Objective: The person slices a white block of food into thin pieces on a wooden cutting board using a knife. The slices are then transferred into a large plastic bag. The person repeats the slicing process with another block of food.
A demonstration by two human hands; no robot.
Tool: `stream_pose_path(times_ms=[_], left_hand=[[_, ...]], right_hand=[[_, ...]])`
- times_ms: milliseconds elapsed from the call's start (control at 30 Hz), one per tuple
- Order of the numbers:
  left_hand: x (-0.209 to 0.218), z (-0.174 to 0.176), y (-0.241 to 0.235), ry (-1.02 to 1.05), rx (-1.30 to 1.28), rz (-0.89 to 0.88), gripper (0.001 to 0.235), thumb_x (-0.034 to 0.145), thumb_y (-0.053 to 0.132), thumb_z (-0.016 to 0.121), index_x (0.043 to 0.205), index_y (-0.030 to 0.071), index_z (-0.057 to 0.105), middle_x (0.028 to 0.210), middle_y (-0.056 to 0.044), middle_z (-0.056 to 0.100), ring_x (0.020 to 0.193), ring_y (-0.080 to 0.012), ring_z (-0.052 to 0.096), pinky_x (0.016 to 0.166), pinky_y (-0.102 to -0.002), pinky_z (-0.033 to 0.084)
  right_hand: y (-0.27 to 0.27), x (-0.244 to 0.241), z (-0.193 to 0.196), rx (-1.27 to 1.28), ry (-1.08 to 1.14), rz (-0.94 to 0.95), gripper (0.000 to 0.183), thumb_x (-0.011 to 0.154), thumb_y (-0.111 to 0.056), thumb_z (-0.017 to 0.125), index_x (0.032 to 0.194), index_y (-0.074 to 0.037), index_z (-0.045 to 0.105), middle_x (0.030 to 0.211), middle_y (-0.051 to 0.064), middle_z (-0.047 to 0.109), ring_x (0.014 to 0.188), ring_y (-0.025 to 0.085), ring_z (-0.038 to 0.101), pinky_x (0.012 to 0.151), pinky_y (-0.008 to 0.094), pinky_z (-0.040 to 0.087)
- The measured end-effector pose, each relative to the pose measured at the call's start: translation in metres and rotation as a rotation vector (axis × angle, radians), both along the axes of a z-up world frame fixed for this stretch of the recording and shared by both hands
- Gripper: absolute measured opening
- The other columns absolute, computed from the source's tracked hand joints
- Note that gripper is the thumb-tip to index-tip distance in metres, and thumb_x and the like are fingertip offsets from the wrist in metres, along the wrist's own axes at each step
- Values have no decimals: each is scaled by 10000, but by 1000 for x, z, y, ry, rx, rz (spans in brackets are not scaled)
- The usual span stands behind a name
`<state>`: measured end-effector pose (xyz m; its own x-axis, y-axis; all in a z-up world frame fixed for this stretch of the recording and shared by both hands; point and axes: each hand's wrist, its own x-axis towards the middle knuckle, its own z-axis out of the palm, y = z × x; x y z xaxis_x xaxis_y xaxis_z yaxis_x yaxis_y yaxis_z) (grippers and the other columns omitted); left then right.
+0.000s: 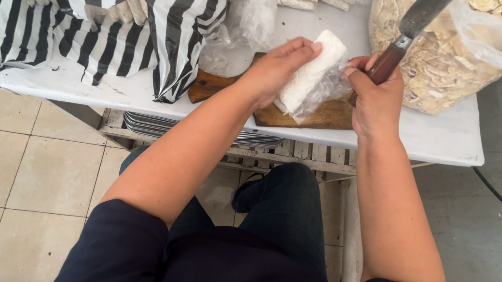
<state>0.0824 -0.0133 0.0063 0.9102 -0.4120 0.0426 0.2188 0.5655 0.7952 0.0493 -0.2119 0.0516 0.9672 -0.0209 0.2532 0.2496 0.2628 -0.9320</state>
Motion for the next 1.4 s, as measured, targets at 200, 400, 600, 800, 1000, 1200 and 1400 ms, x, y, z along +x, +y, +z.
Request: stream_pose_path(times_ms=[200, 400, 600, 800, 1000, 1200, 1400], left_hand=[[19, -4, 2, -238, 113, 449, 279, 1115, 348, 614, 1080, 71, 615, 986, -4, 595, 902, -71, 522, 830, -233, 470], [23, 17, 10, -109, -4, 518, 294, 996, 354, 632, 1102, 89, 558, 975, 21, 640, 844, -68, 598, 715, -264, 534], [20, 28, 8, -170, 17, 490, 347, 1003, 333, 642, 1102, 39, 486, 981, -109, 721, 784, -147, 638, 659, -330, 550], [16, 16, 7, -588, 1332, 649, 505, 974, 423, 720, 1189, 42, 466, 1019, -216, 674, 934, -369, 667, 788, -457, 558], [15, 8, -13, -541, 1763, 490, 647, 939, 498, 660, 1285, 11, 411, 1199, -227, 570, 1091, -386, 602, 806, -460, 569], [-5, 26, -14, -492, 1744, 337, 869, 848, 704, 743, 1249, -16, 466, 1244, -229, 535, 1163, -387, 522, 921, -491, 497], [-23, 32, -15, -652, 1743, 225, 976, 699, 537, 855, 1425, 25, 453, 1310, -166, 536, 1210, -341, 510, 991, -470, 466]], right_hand=[[-11, -4, -8, 21, -17, -8, 304, 874, 157, 634, 971, -94, 493, 972, 118, 656, 889, 199, 650, 810, 319, 546], [-42, -20, -10, 84, -37, -52, 293, 872, 163, 598, 977, -85, 486, 996, 129, 628, 882, 225, 631, 809, 361, 559], [-77, -49, -5, 196, 8, -134, 312, 849, 164, 580, 1024, -82, 500, 986, 150, 612, 839, 244, 612, 760, 377, 542], [-88, -66, -4, 212, 21, -146, 306, 855, 173, 576, 1026, -74, 511, 1012, 148, 613, 831, 241, 598, 767, 386, 531], [-81, -75, -8, 244, 26, -121, 304, 847, 169, 576, 1012, -78, 513, 1005, 144, 607, 838, 237, 597, 769, 380, 525], [-85, -81, -7, 251, 8, -121, 297, 857, 167, 572, 1017, -77, 514, 1016, 145, 608, 847, 233, 593, 773, 375, 517], [-86, -84, -7, 257, 14, -122, 297, 865, 167, 574, 1014, -83, 510, 1012, 138, 611, 840, 238, 591, 786, 376, 523]])
